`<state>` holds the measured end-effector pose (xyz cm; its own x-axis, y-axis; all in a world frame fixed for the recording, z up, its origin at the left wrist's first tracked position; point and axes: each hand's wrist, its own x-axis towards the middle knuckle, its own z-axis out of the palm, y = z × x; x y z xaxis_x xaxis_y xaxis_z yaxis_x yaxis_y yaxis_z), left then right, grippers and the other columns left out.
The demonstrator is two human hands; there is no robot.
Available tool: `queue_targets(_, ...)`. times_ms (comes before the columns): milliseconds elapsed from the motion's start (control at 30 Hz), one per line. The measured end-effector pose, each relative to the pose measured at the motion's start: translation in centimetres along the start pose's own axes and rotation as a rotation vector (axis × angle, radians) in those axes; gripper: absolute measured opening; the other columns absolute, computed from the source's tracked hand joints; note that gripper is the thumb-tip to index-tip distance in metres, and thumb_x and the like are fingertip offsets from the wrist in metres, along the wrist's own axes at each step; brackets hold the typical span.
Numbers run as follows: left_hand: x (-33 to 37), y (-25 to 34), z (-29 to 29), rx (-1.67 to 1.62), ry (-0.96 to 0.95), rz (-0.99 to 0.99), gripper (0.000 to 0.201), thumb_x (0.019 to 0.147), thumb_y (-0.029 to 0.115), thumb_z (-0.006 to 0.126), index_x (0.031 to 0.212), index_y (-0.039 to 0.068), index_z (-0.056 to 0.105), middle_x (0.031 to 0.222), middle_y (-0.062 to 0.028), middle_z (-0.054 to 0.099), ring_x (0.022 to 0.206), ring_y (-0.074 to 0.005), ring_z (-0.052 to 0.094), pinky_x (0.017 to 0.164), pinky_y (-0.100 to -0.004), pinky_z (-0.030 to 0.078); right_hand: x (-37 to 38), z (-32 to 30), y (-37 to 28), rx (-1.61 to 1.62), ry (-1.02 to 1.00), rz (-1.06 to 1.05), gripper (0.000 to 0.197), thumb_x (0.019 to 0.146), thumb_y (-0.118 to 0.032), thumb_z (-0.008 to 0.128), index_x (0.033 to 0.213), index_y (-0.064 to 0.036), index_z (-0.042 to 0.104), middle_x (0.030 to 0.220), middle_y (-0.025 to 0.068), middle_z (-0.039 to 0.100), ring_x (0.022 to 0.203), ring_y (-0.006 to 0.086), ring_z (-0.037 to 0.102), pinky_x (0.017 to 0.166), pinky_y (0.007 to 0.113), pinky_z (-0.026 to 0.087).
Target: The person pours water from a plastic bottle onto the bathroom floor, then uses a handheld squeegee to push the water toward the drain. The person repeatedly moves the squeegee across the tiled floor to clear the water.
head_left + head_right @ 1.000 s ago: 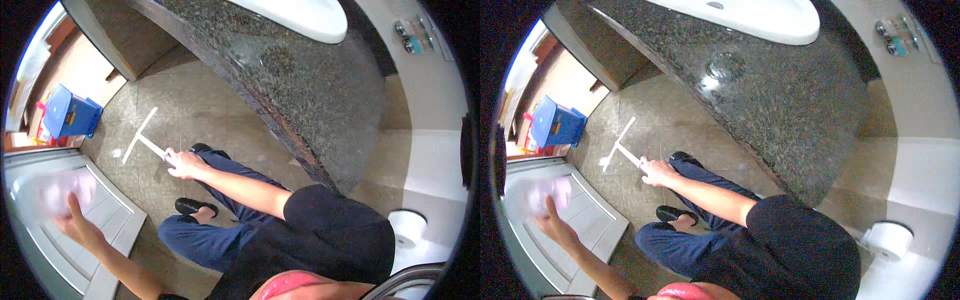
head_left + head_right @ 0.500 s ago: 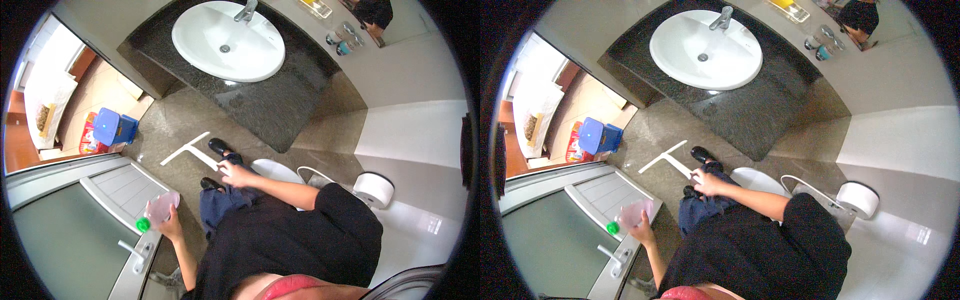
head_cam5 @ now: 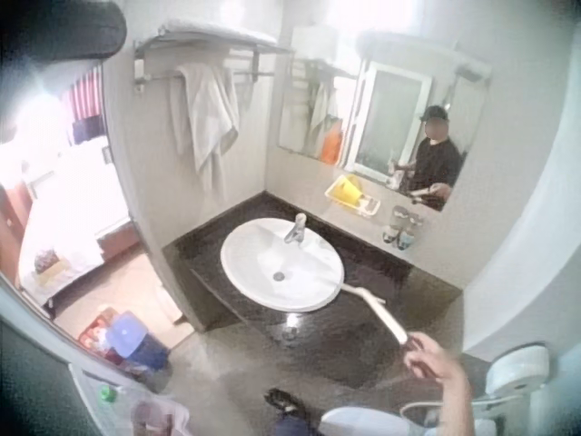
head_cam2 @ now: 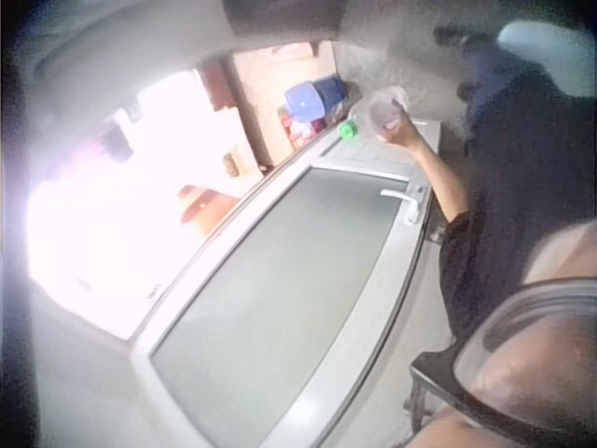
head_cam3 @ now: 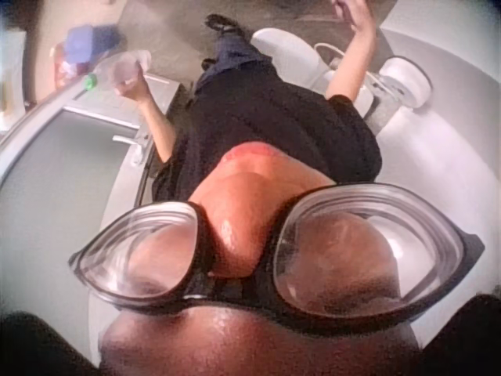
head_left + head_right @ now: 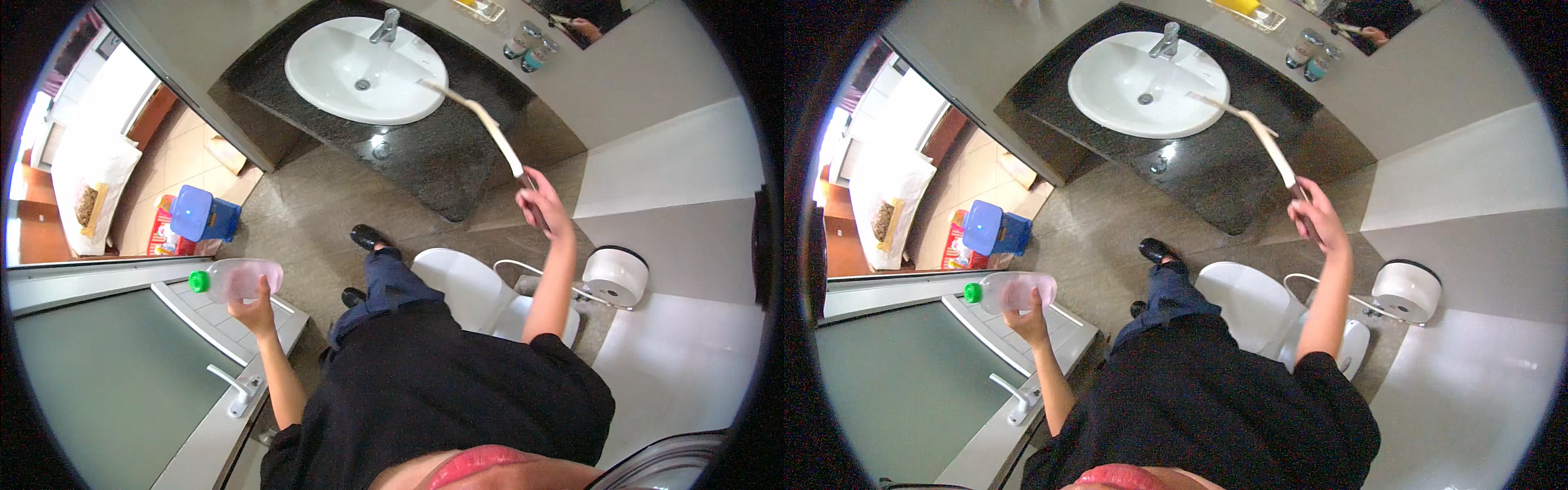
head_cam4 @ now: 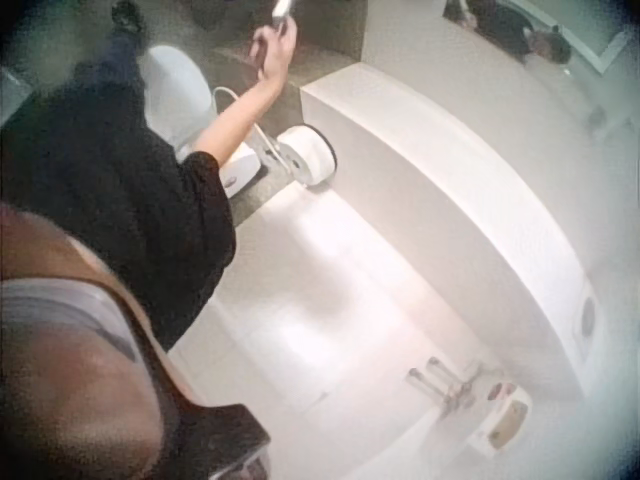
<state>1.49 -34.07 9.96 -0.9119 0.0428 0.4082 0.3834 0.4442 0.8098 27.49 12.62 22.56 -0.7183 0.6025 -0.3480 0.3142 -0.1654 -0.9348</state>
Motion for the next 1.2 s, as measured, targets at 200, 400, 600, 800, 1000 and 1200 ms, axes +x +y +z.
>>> queue_targets(200, -3.2, -2.6, 2.2, 0.013, -0.028, -0.107, 0.048, 0.072, 0.019, 0.078, 0.110, -0.001, 0.058, 0.106, -0.0156, 0.063, 0.097, -0.0252, 0.060, 0.084, -0.0356, 0.048, 12.4, -0.6, 6.6, -0.220, 0.581, -0.004, 0.050, 0.083, -0.017, 0.057, 0.127, -0.0080, 0.035, 0.071, 0.0042, 0.053, 0.047, 0.0119, 0.050, 0.039, 0.027, 0.042)
queue_targets(400, -5.3, -4.4, 0.7, 0.029, -0.176, -0.161, 0.048, 0.071, 0.018, 0.078, 0.110, -0.001, 0.058, 0.102, -0.0153, 0.063, 0.092, -0.0245, 0.062, 0.080, -0.0347, 0.049, 23.5, -3.0, 7.7, -0.459, 0.655, 0.084, 0.063, 0.086, -0.018, 0.047, 0.143, -0.0149, 0.020, 0.074, 0.0100, 0.057, 0.055, 0.0166, 0.056, 0.044, 0.029, 0.042)
queue_targets(600, -7.5, -4.4, 0.7, -0.028, -0.217, -0.277, 0.052, 0.070, 0.019, 0.079, 0.112, -0.001, 0.057, 0.105, -0.0143, 0.063, 0.093, -0.0229, 0.062, 0.079, -0.0345, 0.050, 19.5, 4.2, 8.8, -0.831, 0.603, 0.280, 0.065, 0.088, -0.023, 0.040, 0.145, -0.0102, 0.010, 0.121, 0.0262, 0.051, 0.109, 0.0399, 0.053, 0.093, 0.047, 0.041)
queue_targets(800, -8.0, -4.9, 1.1, -0.046, -0.165, -0.292, 0.051, 0.071, 0.016, 0.078, 0.114, -0.002, 0.056, 0.110, -0.0144, 0.061, 0.096, -0.0222, 0.061, 0.080, -0.0331, 0.049, 7.1, 7.9, 16.8, -0.976, 0.530, 0.142, 0.071, 0.085, -0.019, 0.048, 0.144, -0.0159, 0.009, 0.083, 0.0265, 0.062, 0.075, 0.0430, 0.061, 0.064, 0.052, 0.049)
queue_targets(1000, -5.7, -4.1, 4.6, -0.078, -0.137, -0.227, 0.048, 0.073, 0.013, 0.076, 0.113, -0.004, 0.055, 0.110, -0.0150, 0.060, 0.098, -0.0250, 0.060, 0.085, -0.0359, 0.047, -2.6, 10.3, 17.5, -0.931, 0.500, 0.257, 0.069, 0.085, -0.015, 0.048, 0.143, -0.0201, 0.012, 0.074, 0.0235, 0.063, 0.067, 0.0429, 0.061, 0.060, 0.053, 0.048)
queue_targets(1200, -0.6, -4.3, 7.4, -0.072, -0.207, -0.174, 0.051, 0.075, 0.012, 0.075, 0.118, -0.003, 0.051, 0.115, -0.0161, 0.057, 0.104, -0.0250, 0.056, 0.090, -0.0364, 0.045, 0.4, 6.8, 12.8, -0.275, 0.510, 0.155, 0.057, 0.085, -0.004, 0.052, 0.135, -0.0207, 0.033, 0.088, 0.0129, 0.061, 0.062, 0.0182, 0.061, 0.049, 0.032, 0.049)
